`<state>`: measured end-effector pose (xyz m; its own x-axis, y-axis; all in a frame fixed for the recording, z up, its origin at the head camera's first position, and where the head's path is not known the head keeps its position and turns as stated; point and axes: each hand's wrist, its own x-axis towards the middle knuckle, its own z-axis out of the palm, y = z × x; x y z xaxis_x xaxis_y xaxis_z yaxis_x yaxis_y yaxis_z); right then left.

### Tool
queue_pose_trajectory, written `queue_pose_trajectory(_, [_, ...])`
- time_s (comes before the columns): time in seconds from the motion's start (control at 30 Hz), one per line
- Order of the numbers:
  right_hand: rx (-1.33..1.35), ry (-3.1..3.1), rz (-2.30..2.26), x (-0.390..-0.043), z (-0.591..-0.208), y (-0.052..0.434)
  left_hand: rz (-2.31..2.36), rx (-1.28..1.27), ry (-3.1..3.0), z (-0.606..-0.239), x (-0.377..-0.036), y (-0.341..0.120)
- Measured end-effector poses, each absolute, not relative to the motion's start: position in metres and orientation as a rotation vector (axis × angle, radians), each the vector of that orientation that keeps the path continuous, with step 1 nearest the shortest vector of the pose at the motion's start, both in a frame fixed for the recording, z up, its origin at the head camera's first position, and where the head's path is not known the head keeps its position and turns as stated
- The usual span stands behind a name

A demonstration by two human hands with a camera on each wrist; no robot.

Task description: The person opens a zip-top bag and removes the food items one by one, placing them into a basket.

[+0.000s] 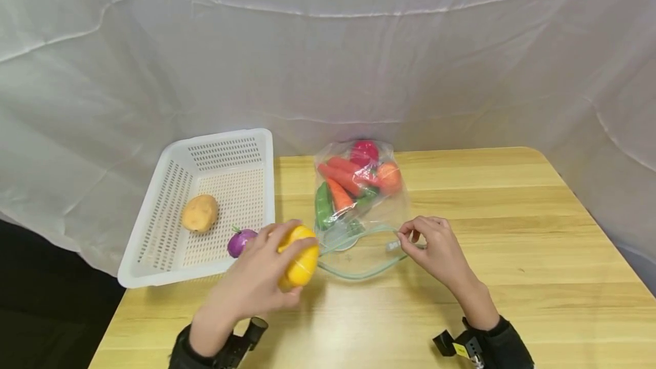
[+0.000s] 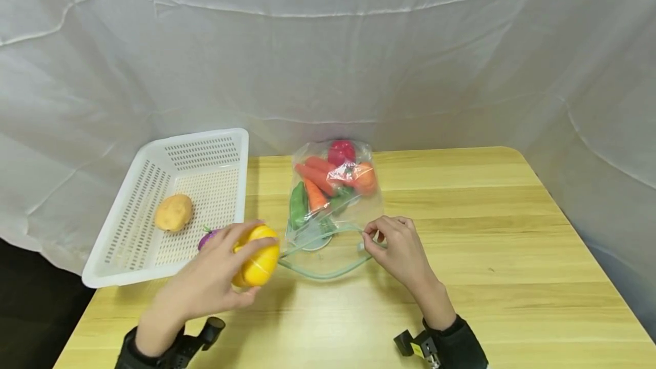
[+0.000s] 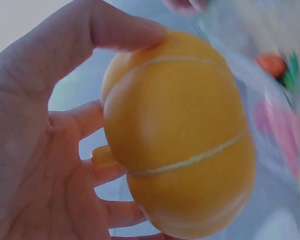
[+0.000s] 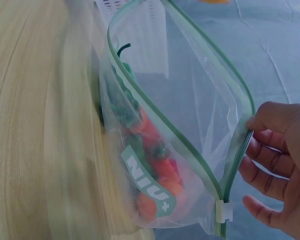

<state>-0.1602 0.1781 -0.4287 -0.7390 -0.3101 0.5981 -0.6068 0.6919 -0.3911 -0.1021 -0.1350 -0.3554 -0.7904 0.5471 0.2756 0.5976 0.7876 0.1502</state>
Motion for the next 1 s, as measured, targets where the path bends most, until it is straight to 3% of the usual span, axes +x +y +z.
queue_pose_trajectory(0.43, [0.699, -2.413, 0.803, -0.161, -0.430, 0.177, -0.380, -0.545, -2.895, -0.366, -0.127, -0.191])
queue_pose_trajectory(1.0, [0.705, -2.409, 0.799, -0.162, -0.431, 0.179, -0.404, -0.367, -2.983, -0.389, -0.138, -0.204])
